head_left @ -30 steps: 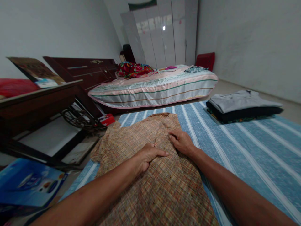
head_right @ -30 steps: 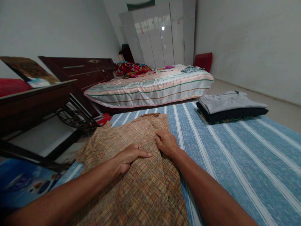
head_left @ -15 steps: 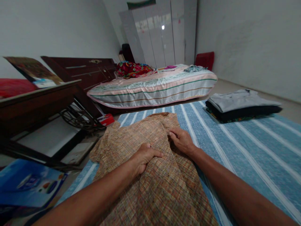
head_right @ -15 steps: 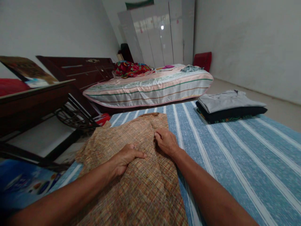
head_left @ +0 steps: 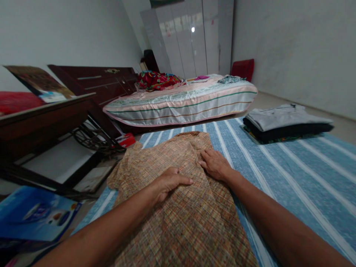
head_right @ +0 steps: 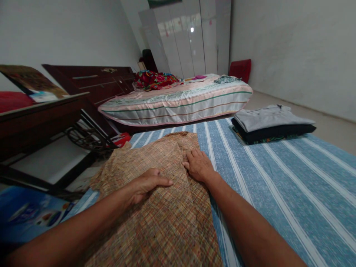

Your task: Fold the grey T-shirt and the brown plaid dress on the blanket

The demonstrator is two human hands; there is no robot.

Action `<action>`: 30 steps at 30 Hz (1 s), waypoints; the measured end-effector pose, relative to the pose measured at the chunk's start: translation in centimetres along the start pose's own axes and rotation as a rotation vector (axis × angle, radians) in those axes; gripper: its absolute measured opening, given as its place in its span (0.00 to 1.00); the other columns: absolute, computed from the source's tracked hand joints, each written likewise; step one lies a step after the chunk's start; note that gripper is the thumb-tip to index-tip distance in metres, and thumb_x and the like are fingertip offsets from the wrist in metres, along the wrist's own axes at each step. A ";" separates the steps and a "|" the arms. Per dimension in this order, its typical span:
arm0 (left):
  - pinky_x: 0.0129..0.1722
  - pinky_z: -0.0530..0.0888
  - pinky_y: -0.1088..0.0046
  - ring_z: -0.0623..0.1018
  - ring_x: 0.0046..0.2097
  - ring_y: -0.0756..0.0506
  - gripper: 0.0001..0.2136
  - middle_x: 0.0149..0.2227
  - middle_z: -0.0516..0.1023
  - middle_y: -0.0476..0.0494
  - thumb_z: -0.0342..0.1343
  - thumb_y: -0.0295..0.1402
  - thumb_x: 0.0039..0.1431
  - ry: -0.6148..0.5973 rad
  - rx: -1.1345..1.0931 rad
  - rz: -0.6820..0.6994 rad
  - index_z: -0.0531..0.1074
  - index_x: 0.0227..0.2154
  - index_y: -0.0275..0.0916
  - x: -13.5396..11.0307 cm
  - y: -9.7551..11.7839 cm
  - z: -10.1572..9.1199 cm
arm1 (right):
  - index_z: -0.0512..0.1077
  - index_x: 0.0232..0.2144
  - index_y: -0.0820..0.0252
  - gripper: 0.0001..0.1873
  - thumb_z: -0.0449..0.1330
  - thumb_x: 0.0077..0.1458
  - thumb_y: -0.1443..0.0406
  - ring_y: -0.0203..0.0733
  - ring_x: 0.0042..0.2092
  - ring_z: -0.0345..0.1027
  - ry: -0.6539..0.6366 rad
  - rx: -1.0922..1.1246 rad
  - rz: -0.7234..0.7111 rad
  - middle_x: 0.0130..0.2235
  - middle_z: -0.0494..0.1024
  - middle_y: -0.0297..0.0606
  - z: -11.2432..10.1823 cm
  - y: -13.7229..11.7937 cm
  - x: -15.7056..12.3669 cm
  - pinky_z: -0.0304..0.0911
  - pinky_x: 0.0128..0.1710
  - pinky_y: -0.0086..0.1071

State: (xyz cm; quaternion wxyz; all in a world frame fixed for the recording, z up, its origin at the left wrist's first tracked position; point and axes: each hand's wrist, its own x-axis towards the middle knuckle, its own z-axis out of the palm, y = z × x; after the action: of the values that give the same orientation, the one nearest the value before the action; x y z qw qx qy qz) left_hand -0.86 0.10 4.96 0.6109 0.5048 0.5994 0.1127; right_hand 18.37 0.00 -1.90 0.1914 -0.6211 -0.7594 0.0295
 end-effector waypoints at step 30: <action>0.18 0.56 0.78 0.62 0.20 0.52 0.08 0.14 0.60 0.56 0.61 0.29 0.39 0.318 0.255 0.259 0.65 0.16 0.39 -3.2 -4.1 -1.1 | 0.68 0.40 0.57 0.18 0.62 0.50 0.54 0.45 0.45 0.62 -0.193 0.143 -0.410 0.44 0.71 0.38 -6.9 -12.7 -17.3 0.56 0.47 0.38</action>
State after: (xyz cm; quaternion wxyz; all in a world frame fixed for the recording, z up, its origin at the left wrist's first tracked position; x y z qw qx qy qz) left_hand -4.50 -3.66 4.06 0.4207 0.6263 0.6277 0.1917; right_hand 11.43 -20.78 3.65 0.1634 -0.4330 -0.8804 0.1033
